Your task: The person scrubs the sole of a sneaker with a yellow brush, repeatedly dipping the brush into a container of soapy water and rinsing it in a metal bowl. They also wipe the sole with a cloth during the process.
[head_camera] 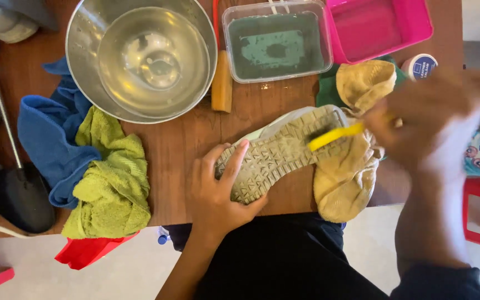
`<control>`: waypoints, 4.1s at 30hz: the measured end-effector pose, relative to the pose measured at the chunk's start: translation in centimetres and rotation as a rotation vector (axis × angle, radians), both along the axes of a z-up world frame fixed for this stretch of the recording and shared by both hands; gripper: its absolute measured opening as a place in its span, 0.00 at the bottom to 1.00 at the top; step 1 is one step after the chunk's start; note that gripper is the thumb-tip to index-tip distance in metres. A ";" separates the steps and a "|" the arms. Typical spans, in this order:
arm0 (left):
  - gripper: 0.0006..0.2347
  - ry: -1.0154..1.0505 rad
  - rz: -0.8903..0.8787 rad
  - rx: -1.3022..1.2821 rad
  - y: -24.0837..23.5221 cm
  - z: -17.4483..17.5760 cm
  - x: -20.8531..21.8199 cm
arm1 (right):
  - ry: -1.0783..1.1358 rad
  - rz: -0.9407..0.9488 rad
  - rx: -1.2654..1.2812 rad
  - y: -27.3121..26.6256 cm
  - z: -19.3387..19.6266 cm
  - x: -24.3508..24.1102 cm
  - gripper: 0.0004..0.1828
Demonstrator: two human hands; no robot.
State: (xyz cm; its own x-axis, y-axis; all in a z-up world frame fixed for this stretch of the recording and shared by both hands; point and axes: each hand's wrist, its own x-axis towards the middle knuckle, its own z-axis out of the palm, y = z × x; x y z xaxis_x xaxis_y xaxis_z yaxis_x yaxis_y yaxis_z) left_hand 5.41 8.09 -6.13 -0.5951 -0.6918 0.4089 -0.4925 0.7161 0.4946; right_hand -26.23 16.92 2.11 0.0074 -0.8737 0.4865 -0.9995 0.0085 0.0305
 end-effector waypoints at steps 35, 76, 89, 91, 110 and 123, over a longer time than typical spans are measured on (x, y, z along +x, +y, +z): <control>0.34 0.007 0.020 -0.043 0.0 0.8 0.2 | -0.004 0.138 0.026 -3.6 0.4 2.6 0.23; 0.36 0.023 -0.002 0.041 0.2 0.2 0.5 | -0.003 0.271 0.094 -2.1 0.9 7.7 0.24; 0.39 -0.001 -0.011 0.040 0.5 0.2 0.6 | -0.068 -0.044 0.030 2.0 -0.9 1.0 0.22; 0.39 -0.013 -0.002 0.019 0.2 0.3 0.5 | -0.045 -0.221 0.031 2.0 -1.6 0.8 0.26; 0.37 -0.199 -0.197 -0.133 -1.4 6.0 -5.4 | 0.078 -0.195 -0.021 2.1 -0.3 6.2 0.34; 0.31 -0.124 -0.189 0.038 -1.4 3.3 -6.9 | 0.023 0.189 -0.231 -0.9 -1.5 4.0 0.16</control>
State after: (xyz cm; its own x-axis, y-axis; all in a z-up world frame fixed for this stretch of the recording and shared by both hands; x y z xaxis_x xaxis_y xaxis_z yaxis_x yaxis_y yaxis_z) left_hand -1.53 6.72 -2.82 -0.7595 -0.5770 0.3004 -0.4101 0.7831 0.4675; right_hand -22.21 16.03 0.62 0.1728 -0.7222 0.6698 -0.9831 -0.1686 0.0718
